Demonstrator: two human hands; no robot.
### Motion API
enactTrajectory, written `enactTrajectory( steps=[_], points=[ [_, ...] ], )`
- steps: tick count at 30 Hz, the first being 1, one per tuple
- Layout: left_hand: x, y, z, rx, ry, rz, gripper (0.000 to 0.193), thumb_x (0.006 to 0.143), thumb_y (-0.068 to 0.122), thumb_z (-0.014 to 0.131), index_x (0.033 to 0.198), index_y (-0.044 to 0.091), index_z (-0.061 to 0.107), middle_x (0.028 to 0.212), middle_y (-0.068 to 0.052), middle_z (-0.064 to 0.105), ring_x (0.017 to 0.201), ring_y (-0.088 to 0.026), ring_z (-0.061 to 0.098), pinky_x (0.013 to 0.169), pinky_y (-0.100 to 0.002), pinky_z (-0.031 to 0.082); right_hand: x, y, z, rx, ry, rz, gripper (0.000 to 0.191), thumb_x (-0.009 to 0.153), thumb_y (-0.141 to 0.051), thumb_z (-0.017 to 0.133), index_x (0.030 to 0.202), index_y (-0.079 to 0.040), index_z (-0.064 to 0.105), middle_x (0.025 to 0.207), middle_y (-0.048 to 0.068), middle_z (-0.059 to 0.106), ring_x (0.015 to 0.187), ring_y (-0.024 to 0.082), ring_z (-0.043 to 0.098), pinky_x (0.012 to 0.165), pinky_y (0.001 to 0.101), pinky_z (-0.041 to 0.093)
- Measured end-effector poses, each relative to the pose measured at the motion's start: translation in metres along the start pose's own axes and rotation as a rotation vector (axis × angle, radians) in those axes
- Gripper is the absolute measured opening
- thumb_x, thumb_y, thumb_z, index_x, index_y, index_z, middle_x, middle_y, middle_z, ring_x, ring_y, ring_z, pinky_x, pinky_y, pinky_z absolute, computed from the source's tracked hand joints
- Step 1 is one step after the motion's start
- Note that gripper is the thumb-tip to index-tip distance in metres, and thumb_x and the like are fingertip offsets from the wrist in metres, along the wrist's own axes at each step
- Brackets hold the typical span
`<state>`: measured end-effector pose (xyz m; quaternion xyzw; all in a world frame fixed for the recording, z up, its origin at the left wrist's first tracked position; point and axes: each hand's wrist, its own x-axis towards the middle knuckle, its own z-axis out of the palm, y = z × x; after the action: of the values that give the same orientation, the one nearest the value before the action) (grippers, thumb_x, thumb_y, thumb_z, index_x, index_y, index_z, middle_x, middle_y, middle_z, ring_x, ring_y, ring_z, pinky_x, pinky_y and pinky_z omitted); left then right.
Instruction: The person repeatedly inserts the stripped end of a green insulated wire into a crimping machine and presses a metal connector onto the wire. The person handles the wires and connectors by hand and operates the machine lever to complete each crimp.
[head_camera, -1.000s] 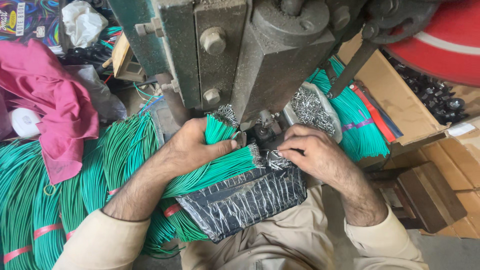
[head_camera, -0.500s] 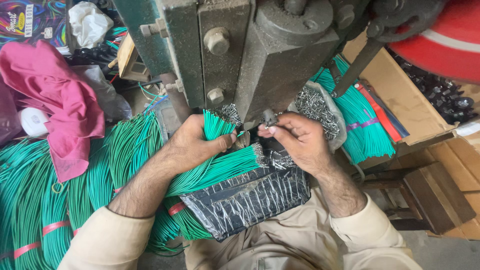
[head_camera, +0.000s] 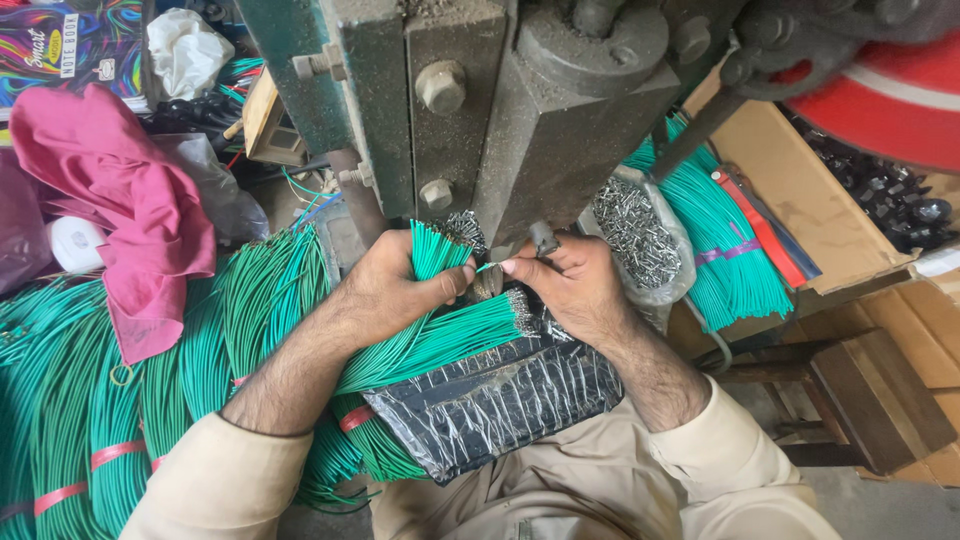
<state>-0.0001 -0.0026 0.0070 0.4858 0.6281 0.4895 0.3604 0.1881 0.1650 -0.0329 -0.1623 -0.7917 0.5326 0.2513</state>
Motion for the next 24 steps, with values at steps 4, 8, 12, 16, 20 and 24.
enactTrajectory(
  steps=[4, 8, 12, 16, 20, 24],
  points=[
    [0.0, 0.0, 0.0, 0.02, 0.007, -0.079, 0.017, 0.089, 0.02, 0.074, 0.092, 0.003, 0.075, 0.072, -0.001, 0.072, 0.068, -0.008, 0.066, 0.065, -0.029, 0.056, 0.001, -0.003, -0.001, -0.073, 0.002, -0.043, 0.008, 0.096, -0.008, 0.073, 0.098, 0.0, 0.076, 0.089, 0.004, 0.077, 0.084, 0.008, 0.072, 0.076, 0.024, 0.058],
    [-0.001, 0.0, 0.0, 0.007, 0.01, -0.049, 0.016, 0.088, 0.019, 0.074, 0.093, 0.003, 0.076, 0.073, -0.001, 0.071, 0.068, -0.008, 0.064, 0.064, -0.029, 0.055, -0.004, -0.009, 0.003, 0.018, -0.004, 0.001, 0.011, 0.094, -0.007, 0.074, 0.103, 0.0, 0.076, 0.093, 0.006, 0.076, 0.086, 0.01, 0.07, 0.077, 0.0251, 0.058],
    [0.001, -0.001, 0.001, 0.041, 0.013, 0.055, 0.019, 0.086, 0.02, 0.078, 0.096, 0.004, 0.074, 0.078, 0.001, 0.073, 0.074, -0.006, 0.065, 0.068, -0.027, 0.056, -0.015, -0.026, -0.014, 0.266, -0.134, -0.053, 0.015, 0.095, -0.007, 0.071, 0.107, 0.001, 0.073, 0.105, 0.007, 0.077, 0.098, 0.012, 0.074, 0.089, 0.0278, 0.061],
    [0.001, -0.003, 0.0, -0.008, -0.029, -0.045, 0.019, 0.091, 0.021, 0.075, 0.089, 0.003, 0.075, 0.076, -0.003, 0.074, 0.072, -0.009, 0.069, 0.069, -0.029, 0.057, -0.027, -0.045, -0.046, -0.366, -0.145, -0.019, 0.014, 0.088, -0.007, 0.074, 0.101, -0.002, 0.077, 0.097, 0.007, 0.078, 0.089, 0.016, 0.075, 0.08, 0.0291, 0.059],
    [0.001, -0.003, -0.001, -0.003, -0.031, -0.004, 0.017, 0.09, 0.02, 0.074, 0.093, 0.004, 0.076, 0.079, -0.002, 0.076, 0.075, -0.009, 0.07, 0.071, -0.029, 0.058, -0.031, -0.047, -0.053, -0.659, -0.213, -0.151, 0.01, 0.086, -0.009, 0.075, 0.094, -0.003, 0.076, 0.097, 0.008, 0.073, 0.091, 0.021, 0.073, 0.082, 0.0312, 0.057],
    [0.001, -0.001, 0.001, -0.085, -0.047, -0.034, 0.015, 0.088, 0.017, 0.075, 0.094, 0.004, 0.076, 0.081, -0.002, 0.077, 0.075, -0.009, 0.07, 0.071, -0.029, 0.059, -0.031, -0.032, -0.045, -0.535, -0.071, -0.095, 0.014, 0.092, -0.005, 0.07, 0.105, -0.002, 0.074, 0.098, 0.007, 0.074, 0.09, 0.018, 0.074, 0.079, 0.0293, 0.058]
  ],
)
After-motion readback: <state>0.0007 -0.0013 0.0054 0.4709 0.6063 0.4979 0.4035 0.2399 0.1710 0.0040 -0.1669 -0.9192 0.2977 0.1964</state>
